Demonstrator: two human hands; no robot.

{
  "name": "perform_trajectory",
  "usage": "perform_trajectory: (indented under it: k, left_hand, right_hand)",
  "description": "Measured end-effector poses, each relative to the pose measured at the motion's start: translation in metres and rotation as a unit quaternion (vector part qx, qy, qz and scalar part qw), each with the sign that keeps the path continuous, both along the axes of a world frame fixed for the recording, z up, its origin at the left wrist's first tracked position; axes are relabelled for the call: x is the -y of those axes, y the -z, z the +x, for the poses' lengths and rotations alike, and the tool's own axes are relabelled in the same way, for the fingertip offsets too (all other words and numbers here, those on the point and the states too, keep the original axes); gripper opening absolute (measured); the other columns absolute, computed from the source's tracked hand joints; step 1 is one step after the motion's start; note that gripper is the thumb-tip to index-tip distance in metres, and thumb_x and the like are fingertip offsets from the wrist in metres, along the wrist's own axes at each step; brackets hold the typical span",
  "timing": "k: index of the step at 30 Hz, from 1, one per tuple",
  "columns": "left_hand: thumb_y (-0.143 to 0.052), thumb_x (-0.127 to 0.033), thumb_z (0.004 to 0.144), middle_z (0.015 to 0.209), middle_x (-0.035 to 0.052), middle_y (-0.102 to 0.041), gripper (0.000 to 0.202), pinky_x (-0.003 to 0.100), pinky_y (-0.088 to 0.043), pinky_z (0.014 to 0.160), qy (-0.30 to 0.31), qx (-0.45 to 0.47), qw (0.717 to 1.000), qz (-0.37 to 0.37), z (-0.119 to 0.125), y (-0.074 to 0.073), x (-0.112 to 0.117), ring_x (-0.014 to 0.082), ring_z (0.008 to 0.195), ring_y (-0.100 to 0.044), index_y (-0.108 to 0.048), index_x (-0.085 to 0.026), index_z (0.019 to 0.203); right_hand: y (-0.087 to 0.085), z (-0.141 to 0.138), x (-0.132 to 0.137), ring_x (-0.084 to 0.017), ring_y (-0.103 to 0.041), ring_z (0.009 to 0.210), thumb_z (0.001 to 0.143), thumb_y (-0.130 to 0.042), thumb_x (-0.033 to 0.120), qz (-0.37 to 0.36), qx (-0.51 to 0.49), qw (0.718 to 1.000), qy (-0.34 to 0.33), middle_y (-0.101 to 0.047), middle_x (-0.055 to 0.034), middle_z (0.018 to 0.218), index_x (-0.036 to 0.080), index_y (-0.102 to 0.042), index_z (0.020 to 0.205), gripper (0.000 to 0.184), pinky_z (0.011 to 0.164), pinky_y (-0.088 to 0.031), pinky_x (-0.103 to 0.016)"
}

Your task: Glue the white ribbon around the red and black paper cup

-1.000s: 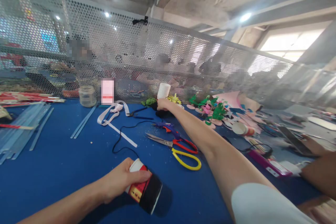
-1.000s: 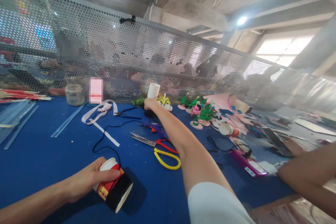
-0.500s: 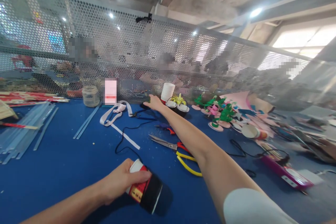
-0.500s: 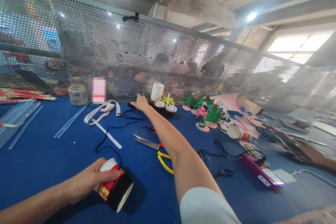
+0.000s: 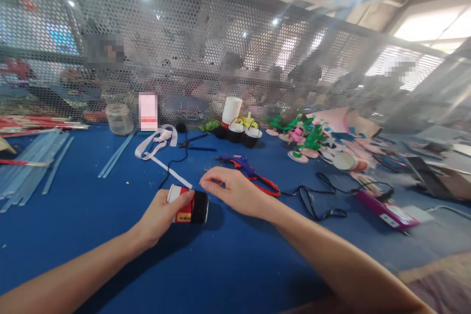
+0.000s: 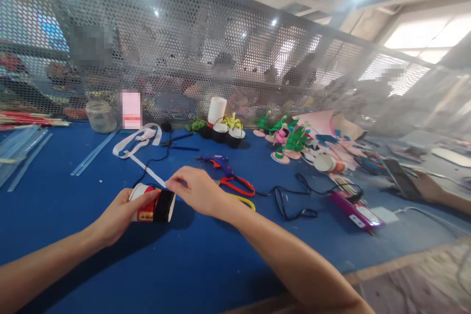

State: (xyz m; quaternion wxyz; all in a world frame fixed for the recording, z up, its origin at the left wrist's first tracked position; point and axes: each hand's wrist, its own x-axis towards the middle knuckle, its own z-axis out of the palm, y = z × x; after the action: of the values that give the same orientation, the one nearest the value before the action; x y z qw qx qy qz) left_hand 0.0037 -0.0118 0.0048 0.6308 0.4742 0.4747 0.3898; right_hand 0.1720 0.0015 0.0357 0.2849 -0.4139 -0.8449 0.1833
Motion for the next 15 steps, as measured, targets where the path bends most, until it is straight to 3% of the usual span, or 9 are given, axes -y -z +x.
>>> perform_trajectory:
  k: [3,6,7,11,15]
  left_hand:
    - [-0.059,-0.039,0.059,0.046,-0.0040,-0.049,0.028,0.019,-0.031,0.047,0.000,-0.035,0.999,0.001,0.001,0.000,0.001,0.0078,0.044,-0.042,-0.052,-0.012,0.054]
    - [-0.055,-0.041,0.060,0.047,-0.0036,-0.048,0.029,0.020,-0.031,0.048,-0.007,-0.085,0.996,0.012,0.002,-0.001,0.001,0.0091,0.046,-0.042,-0.052,-0.012,0.055]
    - [-0.053,-0.041,0.061,0.046,-0.0040,-0.046,0.030,0.020,-0.029,0.047,-0.005,-0.107,0.994,0.023,0.002,-0.001,0.001,0.0089,0.046,-0.040,-0.051,-0.012,0.054]
    - [-0.048,-0.042,0.063,0.044,-0.0056,-0.035,0.031,0.020,-0.023,0.043,0.028,-0.191,0.979,0.070,0.003,-0.002,0.001,0.0074,0.044,-0.030,-0.042,-0.015,0.048]
    - [-0.044,-0.041,0.065,0.046,-0.0050,-0.032,0.031,0.020,-0.022,0.043,0.064,-0.230,0.967,0.088,0.004,-0.002,0.003,0.0078,0.045,-0.028,-0.038,-0.016,0.048]
  right_hand:
    - [0.008,0.016,0.000,-0.012,-0.053,0.078,0.079,-0.041,0.024,0.022,0.015,0.998,0.063,-0.060,-0.0049,0.084,0.014,-0.058,0.081,0.020,0.071,-0.039,-0.021]
    - [0.013,0.046,-0.019,-0.014,-0.053,0.083,0.079,-0.039,0.027,0.018,0.077,0.964,0.256,-0.060,-0.0054,0.089,0.016,-0.058,0.084,0.022,0.074,-0.037,-0.023]
    - [0.016,0.056,-0.027,-0.017,-0.053,0.086,0.079,-0.038,0.027,0.010,0.086,0.953,0.292,-0.059,-0.0082,0.091,0.014,-0.057,0.087,0.024,0.075,-0.037,-0.026]
    - [0.031,0.085,-0.055,-0.024,-0.055,0.080,0.069,-0.053,0.022,-0.057,0.117,0.934,0.334,-0.061,-0.0143,0.078,0.009,-0.059,0.073,0.016,0.069,-0.038,-0.030]
    - [0.047,0.086,-0.070,-0.019,-0.055,0.079,0.065,-0.057,0.016,-0.110,0.107,0.923,0.354,-0.060,-0.0099,0.079,0.010,-0.057,0.069,0.008,0.069,-0.039,-0.031]
